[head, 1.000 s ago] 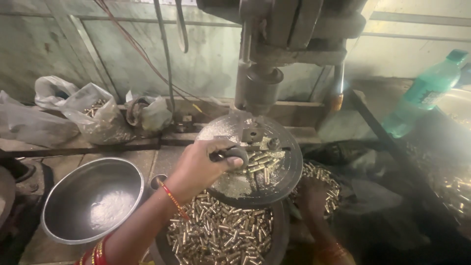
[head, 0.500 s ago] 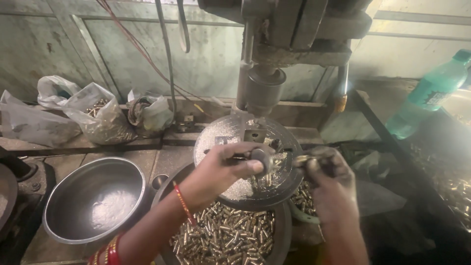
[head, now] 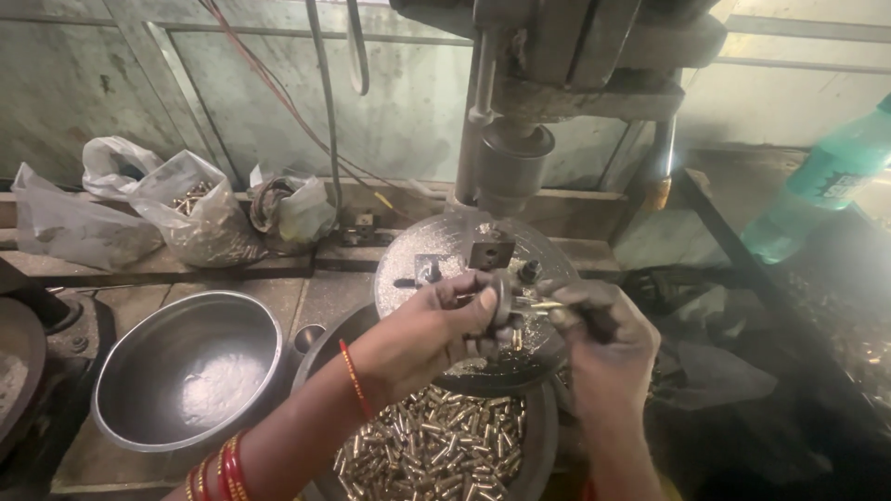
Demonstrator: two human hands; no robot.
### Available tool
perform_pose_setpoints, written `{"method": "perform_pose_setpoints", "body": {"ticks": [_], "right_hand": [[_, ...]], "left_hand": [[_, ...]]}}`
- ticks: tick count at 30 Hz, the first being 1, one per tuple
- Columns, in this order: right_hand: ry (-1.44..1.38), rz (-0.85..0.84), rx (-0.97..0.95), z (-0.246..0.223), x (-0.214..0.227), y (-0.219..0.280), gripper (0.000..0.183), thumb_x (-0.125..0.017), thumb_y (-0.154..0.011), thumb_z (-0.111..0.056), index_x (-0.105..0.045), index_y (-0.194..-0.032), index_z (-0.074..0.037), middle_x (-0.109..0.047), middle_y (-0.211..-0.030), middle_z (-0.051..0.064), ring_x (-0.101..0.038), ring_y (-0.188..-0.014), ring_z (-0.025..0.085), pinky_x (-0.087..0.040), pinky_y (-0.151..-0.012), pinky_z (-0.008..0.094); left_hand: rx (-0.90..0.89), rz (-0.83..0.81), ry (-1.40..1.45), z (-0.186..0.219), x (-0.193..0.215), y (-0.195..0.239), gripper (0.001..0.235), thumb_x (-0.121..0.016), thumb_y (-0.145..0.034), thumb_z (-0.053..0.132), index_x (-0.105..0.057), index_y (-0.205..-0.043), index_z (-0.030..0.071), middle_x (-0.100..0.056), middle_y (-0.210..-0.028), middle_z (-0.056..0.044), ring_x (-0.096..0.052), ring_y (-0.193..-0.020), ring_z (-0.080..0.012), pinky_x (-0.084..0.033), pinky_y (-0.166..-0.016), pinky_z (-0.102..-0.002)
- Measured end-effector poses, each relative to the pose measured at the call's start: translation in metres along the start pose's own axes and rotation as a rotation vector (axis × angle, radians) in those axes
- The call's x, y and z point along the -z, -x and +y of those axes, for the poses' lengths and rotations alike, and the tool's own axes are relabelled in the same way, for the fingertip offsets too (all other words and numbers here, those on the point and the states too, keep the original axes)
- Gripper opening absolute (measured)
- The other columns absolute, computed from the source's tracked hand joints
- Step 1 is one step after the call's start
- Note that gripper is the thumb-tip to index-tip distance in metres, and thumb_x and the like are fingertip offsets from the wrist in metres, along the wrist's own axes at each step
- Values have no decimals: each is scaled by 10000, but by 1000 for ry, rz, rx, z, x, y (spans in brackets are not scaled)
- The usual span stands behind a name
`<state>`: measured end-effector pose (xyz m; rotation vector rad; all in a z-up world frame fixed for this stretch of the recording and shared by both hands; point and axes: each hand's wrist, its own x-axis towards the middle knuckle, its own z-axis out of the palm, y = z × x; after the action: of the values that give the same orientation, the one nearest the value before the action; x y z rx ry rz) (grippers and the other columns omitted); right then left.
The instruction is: Using an industrial press machine to process small cylindrical metal parts.
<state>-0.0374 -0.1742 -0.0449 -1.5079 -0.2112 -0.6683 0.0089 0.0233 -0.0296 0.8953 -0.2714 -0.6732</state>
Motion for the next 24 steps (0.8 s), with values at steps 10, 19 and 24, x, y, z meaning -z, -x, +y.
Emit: {"method": "perform_pose_setpoints", "body": {"ticks": [10,19,24], "right_hand": [[222,50,110,-24,-27,2,350,-617,-866,173,-657,-1174,11,-773,-1076,76,-737,-1035,146,-577,-909,234],[478,46,92,-5,-24,1,301,-687,-855,103,-759,-1095,-63,-758,-1093,59,-673,-854,131,-504,-696,257],[510,37,280,-2,-25,1,280,-652,-857,119,-729,-1071,-44,-738,-1121,70,-716,-1049,163,-544,-898,289]], "left_hand": [[-34,188,-156,4,-8,0,193,-638,-985,152,-674,-1105,5,-728,-931,-37,-675,-836,-121,-556,-790,-263],[-703,522,-1245,6,-6,-1,332,-711,-816,-22,-734,-1096,154,-791,-984,-47,-791,-857,-153,-626,-752,-304],[-677,595,-1521,20,-31,-6,251,-739,-763,0,-641,-981,76,-689,-968,-149,-655,-871,-382,-503,-752,-485]]}}
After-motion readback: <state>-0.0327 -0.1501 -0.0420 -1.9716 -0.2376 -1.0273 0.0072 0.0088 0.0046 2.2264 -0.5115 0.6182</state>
